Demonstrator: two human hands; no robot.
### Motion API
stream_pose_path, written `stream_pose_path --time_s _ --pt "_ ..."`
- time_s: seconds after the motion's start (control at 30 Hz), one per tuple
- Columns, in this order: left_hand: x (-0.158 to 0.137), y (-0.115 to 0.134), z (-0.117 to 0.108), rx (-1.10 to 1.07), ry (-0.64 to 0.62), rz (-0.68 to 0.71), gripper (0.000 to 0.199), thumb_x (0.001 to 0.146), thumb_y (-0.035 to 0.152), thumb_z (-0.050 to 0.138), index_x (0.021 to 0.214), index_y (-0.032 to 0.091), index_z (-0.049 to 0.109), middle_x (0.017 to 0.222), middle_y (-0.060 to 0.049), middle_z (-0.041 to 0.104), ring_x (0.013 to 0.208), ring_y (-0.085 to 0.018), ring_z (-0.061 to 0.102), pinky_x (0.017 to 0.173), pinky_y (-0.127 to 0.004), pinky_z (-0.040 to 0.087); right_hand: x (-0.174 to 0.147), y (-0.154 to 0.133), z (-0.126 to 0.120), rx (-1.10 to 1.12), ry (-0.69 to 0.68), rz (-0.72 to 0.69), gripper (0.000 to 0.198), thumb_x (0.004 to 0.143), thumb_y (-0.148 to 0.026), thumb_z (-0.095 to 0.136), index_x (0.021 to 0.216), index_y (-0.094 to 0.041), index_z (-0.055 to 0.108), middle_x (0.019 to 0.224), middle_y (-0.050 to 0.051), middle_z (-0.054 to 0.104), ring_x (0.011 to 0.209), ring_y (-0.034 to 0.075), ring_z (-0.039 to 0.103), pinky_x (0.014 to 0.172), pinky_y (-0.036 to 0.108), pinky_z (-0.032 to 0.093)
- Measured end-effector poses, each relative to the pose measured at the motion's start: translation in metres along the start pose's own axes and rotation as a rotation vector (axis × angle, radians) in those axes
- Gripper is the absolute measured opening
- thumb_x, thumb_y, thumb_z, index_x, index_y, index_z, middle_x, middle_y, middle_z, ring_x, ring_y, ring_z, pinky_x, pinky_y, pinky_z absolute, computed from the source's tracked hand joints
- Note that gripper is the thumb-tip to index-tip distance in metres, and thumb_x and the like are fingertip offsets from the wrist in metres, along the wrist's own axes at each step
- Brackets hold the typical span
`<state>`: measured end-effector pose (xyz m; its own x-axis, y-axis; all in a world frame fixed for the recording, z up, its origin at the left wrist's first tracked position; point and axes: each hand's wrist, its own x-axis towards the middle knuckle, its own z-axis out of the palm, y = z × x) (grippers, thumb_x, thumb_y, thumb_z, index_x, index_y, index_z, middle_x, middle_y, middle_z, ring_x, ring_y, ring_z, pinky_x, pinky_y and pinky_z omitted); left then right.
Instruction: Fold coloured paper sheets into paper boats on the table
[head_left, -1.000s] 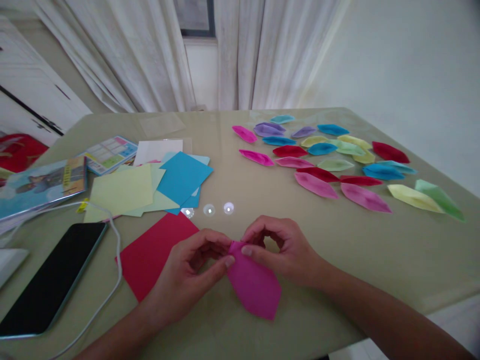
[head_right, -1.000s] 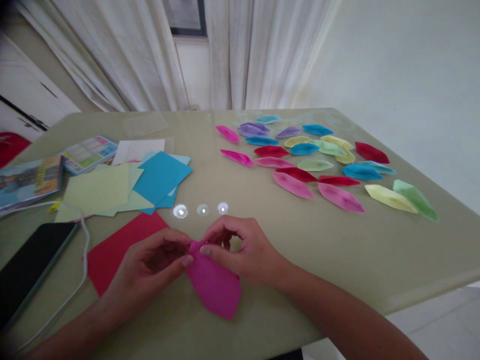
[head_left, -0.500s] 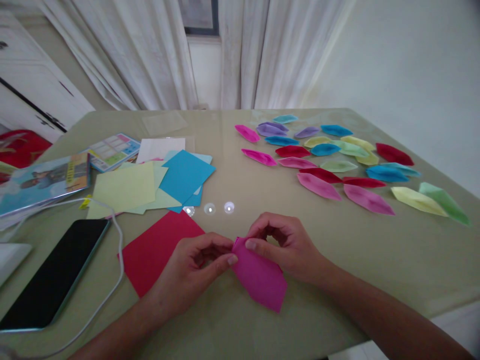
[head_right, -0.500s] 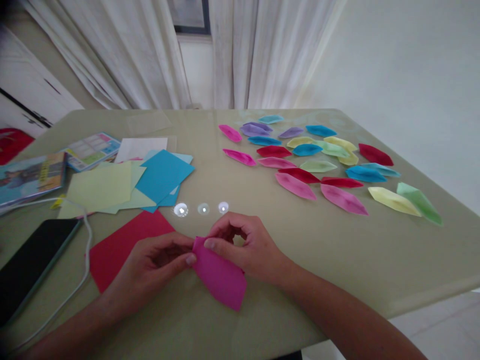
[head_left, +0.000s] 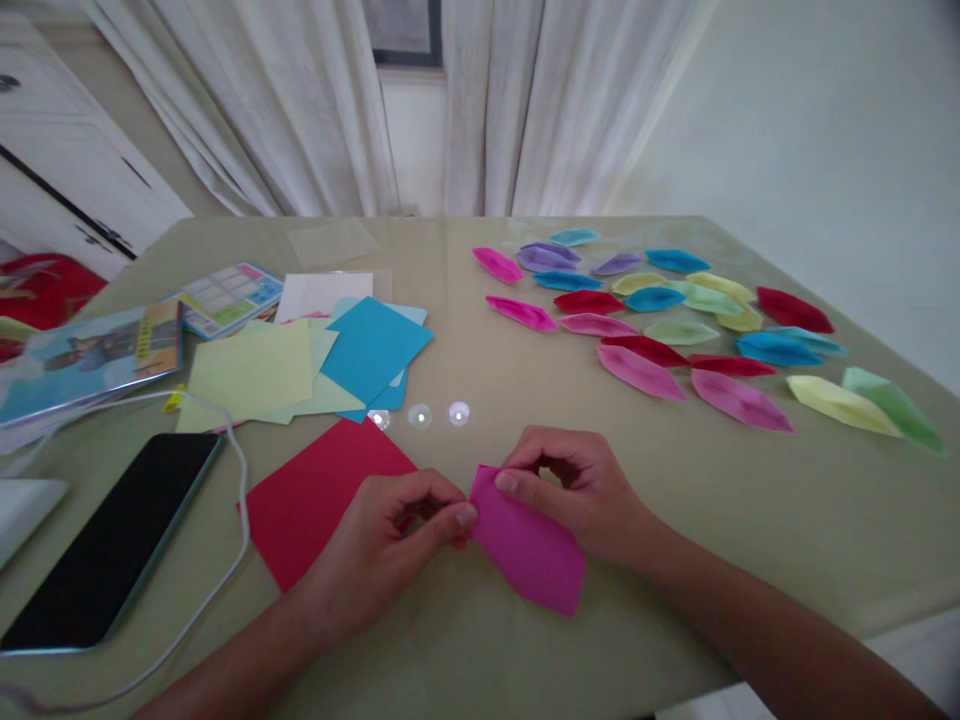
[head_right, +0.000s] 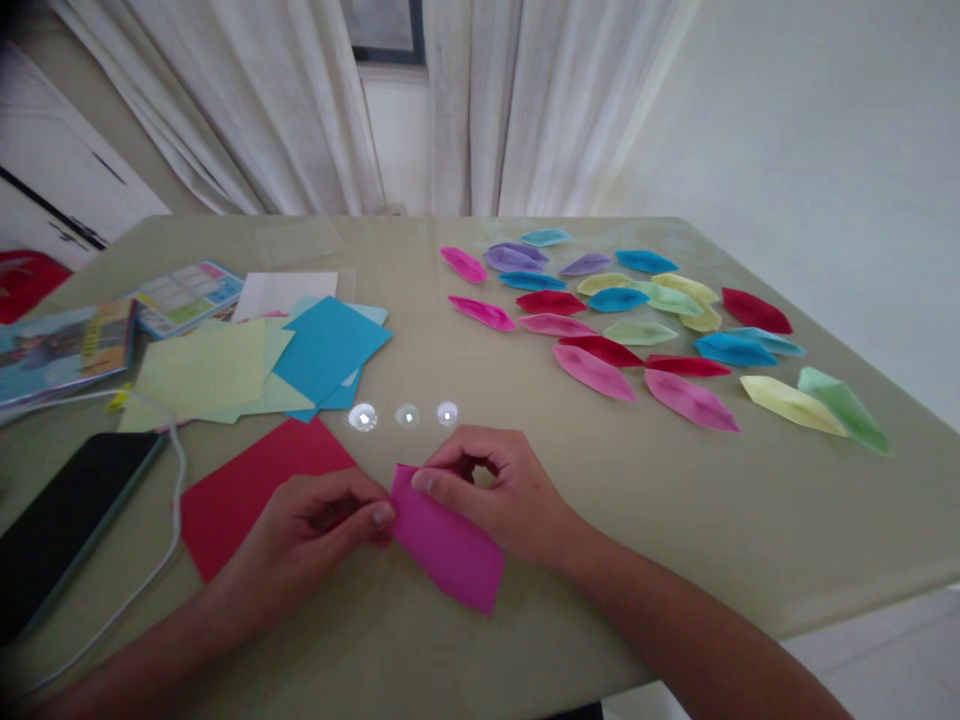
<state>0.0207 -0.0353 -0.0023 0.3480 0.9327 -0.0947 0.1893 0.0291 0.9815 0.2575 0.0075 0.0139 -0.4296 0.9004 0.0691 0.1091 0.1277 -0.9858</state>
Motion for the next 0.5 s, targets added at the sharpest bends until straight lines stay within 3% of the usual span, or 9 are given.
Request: stream_pose_path --time_s 0.23,0.37,0.5 --pt "-0.0046 0.003 0.0013 0.098 -0.029 0.102 0.023 0.105 0.035 0.062 0.089 0.021 0.071 0.078 0.003 0.067 0.072 -0.01 0.059 0.066 -0.019 0.045 0.0008 -0.0024 -0.0005 -0.03 -0.006 -0.011 0.024 0.093 -0.033 0.08 0.078 -0.016 0.077 0.068 0.0 0.066 0.061 0.011 0.055 0.055 0.023 0.041" --pt "-0.0035 0.0017 0.0033 0.015 0.074 0.121 0.01 0.099 0.033 0.072 0.097 0.023 0.073 0.087 0.002 0.074 0.078 -0.012 0.069 0.071 -0.019 0.053 0.0 -0.0039 0.0022 -0.074 -0.027 -0.071 0.023 0.092 -0.031 0.082 0.077 -0.015 0.077 0.066 -0.001 0.066 0.06 0.01 0.055 0.056 0.022 0.042" --pt "-0.0028 0.0031 0.0026 0.069 0.168 0.183 0.003 0.097 0.027 0.075 0.097 0.025 0.077 0.087 0.002 0.077 0.078 -0.012 0.072 0.071 -0.018 0.055 -0.0005 -0.0043 0.0052 -0.101 -0.066 -0.123 0.022 0.091 -0.031 0.085 0.079 -0.014 0.078 0.068 0.0 0.067 0.059 0.01 0.057 0.057 0.022 0.043"
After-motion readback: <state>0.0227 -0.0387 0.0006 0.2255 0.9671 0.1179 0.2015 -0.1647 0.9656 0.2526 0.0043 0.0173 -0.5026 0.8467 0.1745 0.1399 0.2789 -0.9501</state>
